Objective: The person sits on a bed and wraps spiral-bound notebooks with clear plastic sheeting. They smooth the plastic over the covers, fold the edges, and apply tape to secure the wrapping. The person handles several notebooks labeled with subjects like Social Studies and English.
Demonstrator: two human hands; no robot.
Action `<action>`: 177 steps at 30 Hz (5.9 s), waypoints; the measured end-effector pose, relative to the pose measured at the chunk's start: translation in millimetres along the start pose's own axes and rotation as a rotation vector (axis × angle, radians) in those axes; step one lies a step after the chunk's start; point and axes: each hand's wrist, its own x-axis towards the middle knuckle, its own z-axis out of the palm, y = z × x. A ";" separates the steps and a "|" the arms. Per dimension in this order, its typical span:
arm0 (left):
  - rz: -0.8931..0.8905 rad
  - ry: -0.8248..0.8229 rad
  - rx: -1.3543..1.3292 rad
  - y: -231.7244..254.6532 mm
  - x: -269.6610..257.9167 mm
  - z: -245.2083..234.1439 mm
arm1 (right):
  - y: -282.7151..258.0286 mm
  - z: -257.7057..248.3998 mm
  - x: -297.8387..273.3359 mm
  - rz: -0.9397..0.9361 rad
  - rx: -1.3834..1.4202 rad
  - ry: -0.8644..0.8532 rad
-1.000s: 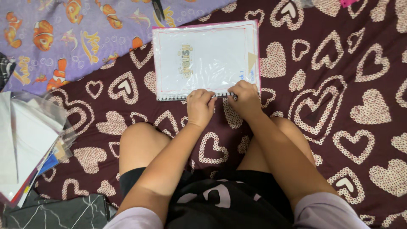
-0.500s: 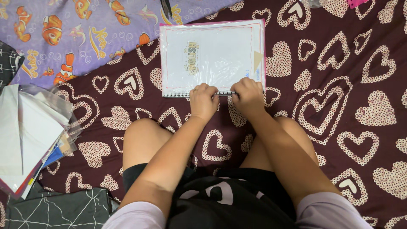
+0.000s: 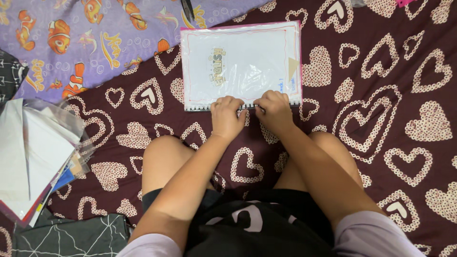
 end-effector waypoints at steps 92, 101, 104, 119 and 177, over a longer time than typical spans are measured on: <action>-0.173 -0.018 0.059 -42.6 -20.8 -32.1 | -46.1 8.9 8.8 -0.125 0.011 -0.080; -0.134 -0.035 0.033 -33.8 -24.2 -46.5 | -58.7 6.4 15.7 -0.097 -0.038 -0.069; -0.081 -0.006 0.084 -34.0 -25.6 -40.7 | -58.2 5.8 16.6 -0.184 -0.026 -0.097; -0.184 -0.038 0.108 -31.9 -23.0 -36.9 | -47.3 38.9 13.7 -0.142 -0.048 -0.077; -0.748 0.247 -0.259 -101.7 -48.7 -48.1 | -72.4 66.3 10.5 -0.115 -0.071 -0.091</action>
